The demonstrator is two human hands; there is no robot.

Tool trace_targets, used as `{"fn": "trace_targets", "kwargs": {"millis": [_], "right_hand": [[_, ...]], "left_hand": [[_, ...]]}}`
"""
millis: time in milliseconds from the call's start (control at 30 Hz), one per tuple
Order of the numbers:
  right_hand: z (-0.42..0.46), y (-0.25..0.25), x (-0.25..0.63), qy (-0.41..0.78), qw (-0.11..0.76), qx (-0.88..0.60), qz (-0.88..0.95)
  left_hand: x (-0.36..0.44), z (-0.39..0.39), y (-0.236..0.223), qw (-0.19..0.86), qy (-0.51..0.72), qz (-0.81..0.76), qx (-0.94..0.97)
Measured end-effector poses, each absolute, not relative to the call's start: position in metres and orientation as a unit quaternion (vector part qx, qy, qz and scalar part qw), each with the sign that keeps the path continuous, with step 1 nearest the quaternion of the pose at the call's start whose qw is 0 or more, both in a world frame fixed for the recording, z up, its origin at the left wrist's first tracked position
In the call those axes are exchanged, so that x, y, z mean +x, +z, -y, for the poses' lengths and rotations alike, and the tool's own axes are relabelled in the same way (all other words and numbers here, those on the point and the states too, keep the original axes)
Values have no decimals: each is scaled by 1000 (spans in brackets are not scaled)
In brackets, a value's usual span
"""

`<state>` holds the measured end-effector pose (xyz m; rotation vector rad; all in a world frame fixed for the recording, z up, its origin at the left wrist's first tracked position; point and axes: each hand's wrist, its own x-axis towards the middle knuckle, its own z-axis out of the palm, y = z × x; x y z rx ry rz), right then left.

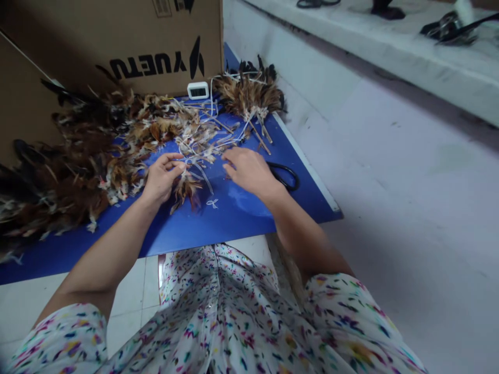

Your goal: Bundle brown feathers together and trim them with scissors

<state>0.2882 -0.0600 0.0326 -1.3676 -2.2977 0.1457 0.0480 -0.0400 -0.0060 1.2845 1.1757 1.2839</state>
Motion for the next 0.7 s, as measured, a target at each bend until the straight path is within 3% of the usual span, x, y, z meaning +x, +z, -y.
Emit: {"fn": "trace_targets", "kwargs": {"millis": [167, 700], "right_hand": [[87, 24, 333, -33, 25, -616, 787], [96, 25, 347, -54, -71, -672, 735]], "left_hand": [[50, 42, -6, 498, 512, -468, 521], [50, 43, -1, 574, 463, -457, 498]]}}
